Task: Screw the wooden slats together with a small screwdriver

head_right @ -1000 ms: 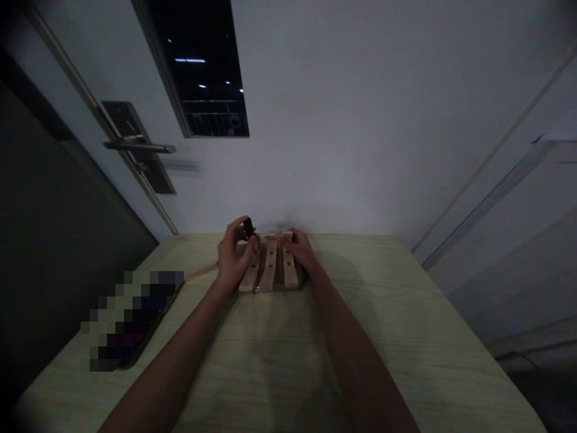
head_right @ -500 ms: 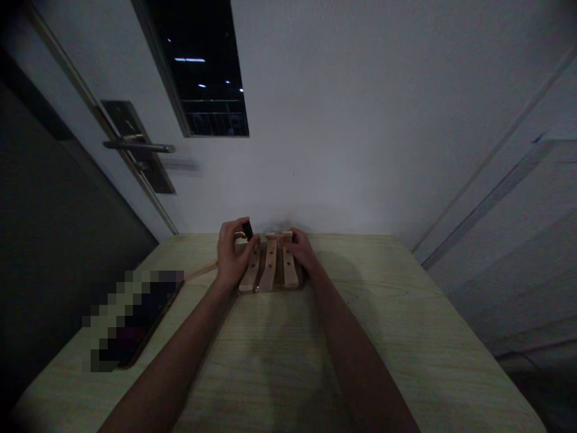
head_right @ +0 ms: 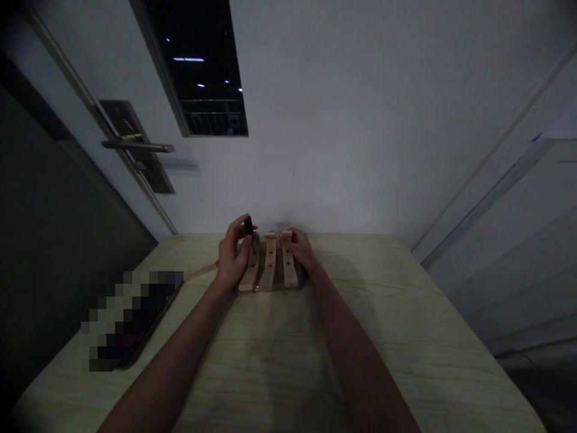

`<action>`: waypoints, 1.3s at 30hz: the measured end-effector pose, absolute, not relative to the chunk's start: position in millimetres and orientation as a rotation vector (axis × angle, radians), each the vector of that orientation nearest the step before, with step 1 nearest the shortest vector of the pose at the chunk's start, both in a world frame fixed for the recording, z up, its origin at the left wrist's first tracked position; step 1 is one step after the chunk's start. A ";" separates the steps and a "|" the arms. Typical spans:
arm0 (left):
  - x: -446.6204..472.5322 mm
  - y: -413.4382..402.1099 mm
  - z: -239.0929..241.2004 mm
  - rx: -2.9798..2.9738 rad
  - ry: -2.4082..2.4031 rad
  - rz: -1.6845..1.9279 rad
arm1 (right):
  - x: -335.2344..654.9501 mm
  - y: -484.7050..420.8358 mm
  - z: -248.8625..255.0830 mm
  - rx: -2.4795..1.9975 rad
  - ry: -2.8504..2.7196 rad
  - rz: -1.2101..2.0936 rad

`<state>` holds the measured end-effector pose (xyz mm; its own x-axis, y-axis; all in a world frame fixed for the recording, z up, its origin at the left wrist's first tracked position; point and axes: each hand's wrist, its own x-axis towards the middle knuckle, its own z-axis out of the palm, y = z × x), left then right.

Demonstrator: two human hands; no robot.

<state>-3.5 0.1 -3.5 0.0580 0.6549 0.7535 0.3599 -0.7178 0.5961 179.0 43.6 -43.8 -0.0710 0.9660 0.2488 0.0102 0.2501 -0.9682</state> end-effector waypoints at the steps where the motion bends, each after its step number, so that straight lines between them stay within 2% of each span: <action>1: -3.4 -0.1 -2.9 2.091 1.024 1.715 | 179.0 43.5 -43.9 -0.999 -1.381 1.062; 8: -2.4 2.4 -0.5 2.161 1.136 1.825 | 178.1 40.7 -41.3 -0.993 -1.378 1.056; 23: -2.3 0.0 -3.2 2.107 1.047 1.736 | 178.9 43.5 -43.8 -0.997 -1.375 1.075; 39: -3.1 3.3 -3.0 2.137 1.171 1.834 | 179.4 43.1 -43.7 -0.992 -1.383 1.064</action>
<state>-3.1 3.3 -3.0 -0.0162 0.5918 0.8059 0.4820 -0.7016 0.5249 179.4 43.1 -43.7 -0.0749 0.9649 0.2519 0.0040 0.2529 -0.9675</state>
